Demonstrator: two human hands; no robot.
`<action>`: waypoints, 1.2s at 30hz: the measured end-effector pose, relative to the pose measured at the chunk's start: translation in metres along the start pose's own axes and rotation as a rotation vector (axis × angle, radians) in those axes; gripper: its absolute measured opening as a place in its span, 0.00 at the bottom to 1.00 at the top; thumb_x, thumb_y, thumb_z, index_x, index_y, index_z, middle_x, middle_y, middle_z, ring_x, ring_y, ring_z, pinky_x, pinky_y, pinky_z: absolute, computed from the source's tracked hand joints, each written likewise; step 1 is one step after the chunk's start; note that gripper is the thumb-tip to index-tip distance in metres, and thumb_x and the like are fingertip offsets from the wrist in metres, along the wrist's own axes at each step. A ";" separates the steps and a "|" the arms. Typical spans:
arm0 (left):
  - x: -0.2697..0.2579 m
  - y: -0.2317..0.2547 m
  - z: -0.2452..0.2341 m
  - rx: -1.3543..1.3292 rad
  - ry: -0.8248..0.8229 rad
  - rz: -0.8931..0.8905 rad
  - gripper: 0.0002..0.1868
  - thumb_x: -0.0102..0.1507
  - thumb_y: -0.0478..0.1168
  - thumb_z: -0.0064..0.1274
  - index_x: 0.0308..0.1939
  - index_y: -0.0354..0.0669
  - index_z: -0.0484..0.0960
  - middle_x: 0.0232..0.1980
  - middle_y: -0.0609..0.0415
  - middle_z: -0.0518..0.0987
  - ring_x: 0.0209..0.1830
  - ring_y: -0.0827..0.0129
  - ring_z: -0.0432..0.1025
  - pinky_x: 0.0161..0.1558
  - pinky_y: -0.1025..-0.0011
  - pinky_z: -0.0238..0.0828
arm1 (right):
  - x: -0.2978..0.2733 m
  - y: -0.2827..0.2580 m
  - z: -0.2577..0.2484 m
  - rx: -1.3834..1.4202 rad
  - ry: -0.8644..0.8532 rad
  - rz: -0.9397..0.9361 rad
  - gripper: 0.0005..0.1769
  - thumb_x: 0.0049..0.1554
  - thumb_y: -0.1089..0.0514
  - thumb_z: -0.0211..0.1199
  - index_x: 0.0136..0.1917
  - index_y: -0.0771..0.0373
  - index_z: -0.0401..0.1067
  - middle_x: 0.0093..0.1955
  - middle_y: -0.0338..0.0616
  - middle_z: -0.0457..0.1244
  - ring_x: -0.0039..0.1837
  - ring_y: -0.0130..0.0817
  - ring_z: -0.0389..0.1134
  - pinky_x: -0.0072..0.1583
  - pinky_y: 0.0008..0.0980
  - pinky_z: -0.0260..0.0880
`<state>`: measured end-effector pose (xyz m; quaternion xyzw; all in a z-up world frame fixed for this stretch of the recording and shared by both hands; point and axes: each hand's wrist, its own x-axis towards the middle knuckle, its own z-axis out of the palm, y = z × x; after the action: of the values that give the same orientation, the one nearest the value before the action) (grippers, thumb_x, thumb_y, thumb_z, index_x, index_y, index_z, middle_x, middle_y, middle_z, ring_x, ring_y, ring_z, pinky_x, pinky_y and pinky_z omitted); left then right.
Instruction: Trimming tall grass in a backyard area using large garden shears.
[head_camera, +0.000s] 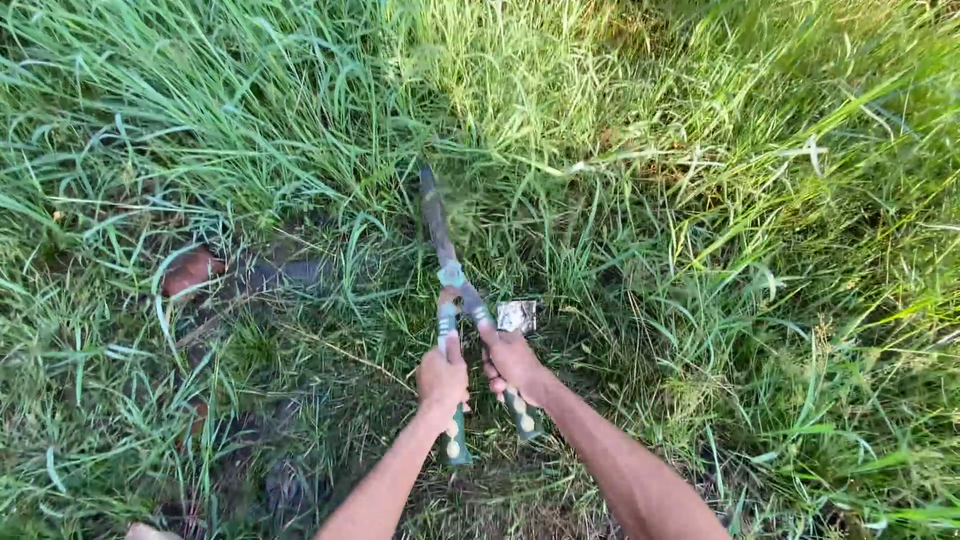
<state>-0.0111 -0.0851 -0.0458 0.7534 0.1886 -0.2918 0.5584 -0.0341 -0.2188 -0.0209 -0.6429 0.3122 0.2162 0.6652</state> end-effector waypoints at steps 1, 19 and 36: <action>-0.003 0.010 -0.005 -0.003 0.001 0.009 0.24 0.76 0.50 0.34 0.45 0.31 0.75 0.23 0.46 0.74 0.13 0.63 0.73 0.14 0.69 0.79 | 0.009 -0.002 0.002 -0.002 0.001 -0.009 0.30 0.65 0.30 0.49 0.37 0.55 0.63 0.22 0.34 0.54 0.19 0.25 0.53 0.21 0.29 0.60; -0.033 0.008 -0.031 0.067 0.015 0.201 0.25 0.74 0.54 0.35 0.38 0.37 0.75 0.17 0.50 0.75 0.09 0.70 0.70 0.10 0.75 0.72 | -0.033 -0.006 0.028 0.041 0.021 -0.117 0.27 0.70 0.38 0.43 0.39 0.59 0.63 0.24 0.36 0.56 0.18 0.23 0.54 0.21 0.24 0.62; -0.018 -0.027 -0.067 0.562 -0.309 0.125 0.21 0.75 0.53 0.37 0.57 0.41 0.75 0.26 0.56 0.74 0.11 0.75 0.67 0.11 0.78 0.73 | -0.034 0.063 -0.072 -0.047 -0.142 0.092 0.26 0.71 0.41 0.49 0.38 0.59 0.62 0.25 0.37 0.55 0.22 0.26 0.54 0.23 0.27 0.58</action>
<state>-0.0260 -0.0126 -0.0405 0.8350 -0.0330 -0.4085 0.3672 -0.1116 -0.2817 -0.0414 -0.6263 0.2881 0.2988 0.6599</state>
